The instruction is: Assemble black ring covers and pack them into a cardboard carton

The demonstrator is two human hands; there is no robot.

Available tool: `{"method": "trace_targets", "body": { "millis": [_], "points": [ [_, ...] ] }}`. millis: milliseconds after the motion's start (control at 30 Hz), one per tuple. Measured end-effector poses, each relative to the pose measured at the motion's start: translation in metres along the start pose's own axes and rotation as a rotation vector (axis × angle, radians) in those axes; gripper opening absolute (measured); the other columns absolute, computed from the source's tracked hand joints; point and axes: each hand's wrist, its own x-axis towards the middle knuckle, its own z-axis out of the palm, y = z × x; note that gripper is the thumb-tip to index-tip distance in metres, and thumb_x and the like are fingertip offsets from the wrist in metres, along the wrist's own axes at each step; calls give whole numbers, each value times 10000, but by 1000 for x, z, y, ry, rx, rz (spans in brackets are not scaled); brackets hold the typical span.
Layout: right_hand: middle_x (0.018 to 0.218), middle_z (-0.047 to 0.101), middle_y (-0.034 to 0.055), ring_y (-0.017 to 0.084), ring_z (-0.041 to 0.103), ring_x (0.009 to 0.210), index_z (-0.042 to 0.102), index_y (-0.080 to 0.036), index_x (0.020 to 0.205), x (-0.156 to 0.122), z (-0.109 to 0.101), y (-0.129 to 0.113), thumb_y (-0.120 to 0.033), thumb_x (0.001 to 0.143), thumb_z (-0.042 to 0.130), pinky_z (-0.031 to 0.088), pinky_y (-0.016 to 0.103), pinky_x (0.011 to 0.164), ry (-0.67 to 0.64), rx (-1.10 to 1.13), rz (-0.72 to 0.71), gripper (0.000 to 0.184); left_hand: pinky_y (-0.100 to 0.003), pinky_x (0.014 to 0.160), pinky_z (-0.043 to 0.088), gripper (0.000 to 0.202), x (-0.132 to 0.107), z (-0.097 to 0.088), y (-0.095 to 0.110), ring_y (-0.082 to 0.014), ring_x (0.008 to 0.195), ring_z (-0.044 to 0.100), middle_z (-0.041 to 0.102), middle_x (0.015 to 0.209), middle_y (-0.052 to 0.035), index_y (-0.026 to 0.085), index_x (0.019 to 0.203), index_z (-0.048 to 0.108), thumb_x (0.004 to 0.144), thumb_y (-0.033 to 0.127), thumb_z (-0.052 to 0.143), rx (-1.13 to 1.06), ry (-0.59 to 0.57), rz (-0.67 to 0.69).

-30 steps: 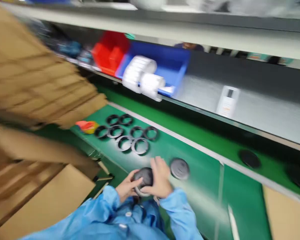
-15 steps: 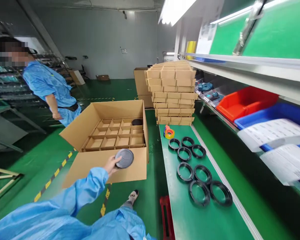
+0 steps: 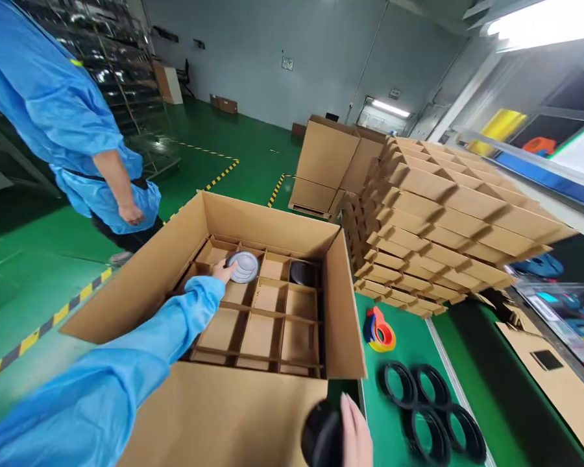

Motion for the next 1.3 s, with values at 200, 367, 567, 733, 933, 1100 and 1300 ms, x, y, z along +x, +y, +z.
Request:
{"method": "trace_targets", "body": {
  "millis": [200,367,567,733,933,1100,1300],
  "points": [
    [1535,371,196,421,372,1389,240,-159,1582,226,139,-86,-391,637,694,404,623,1083,-175,17,-50,1074,-460,983,473,292,83,42,2,-240,1088,595,611,1203,-103,134,1146,630,942,341,605,260,-16,96],
    [1590,292,180,422,293,1411,212,-179,1587,350,223,-121,-417,616,770,382,603,1069,-320,-141,100,1145,-470,993,470,361,100,59,-19,-320,1121,591,628,1168,-200,83,1215,631,963,306,501,421,-10,195],
    [1656,177,139,399,199,1481,171,-241,1604,371,285,-100,-542,793,667,274,661,1107,-481,-303,50,998,-593,1144,299,560,99,62,-31,-374,1464,254,386,1571,-137,246,1513,414,958,278,482,571,-14,502],
    [1659,198,96,289,171,1519,237,-232,1592,346,321,-70,-487,1021,319,65,622,1201,-304,-376,-106,632,-622,1205,155,558,105,74,-51,-381,1513,158,307,1626,-45,330,1471,480,938,477,552,732,-223,840],
    [1658,202,88,305,189,1519,248,-283,1585,348,325,-71,-524,1011,360,74,638,1199,-276,-368,-82,633,-626,1193,149,570,112,77,-67,-391,1502,200,296,1625,-95,286,1495,448,968,500,483,829,-195,850],
    [1662,149,128,325,128,1534,215,-198,1596,325,291,-43,-580,1002,343,116,623,1203,-187,-399,59,718,-631,1187,142,571,112,85,-61,-396,1500,198,296,1625,-105,277,1492,454,967,500,479,887,-190,833],
    [1643,203,165,346,188,1518,277,-145,1577,326,258,-29,-509,1000,420,190,635,1183,-346,-355,185,698,-639,1192,126,571,119,74,-55,-383,1510,164,263,1639,-97,285,1510,421,977,486,460,937,-219,749]
  ]
}}
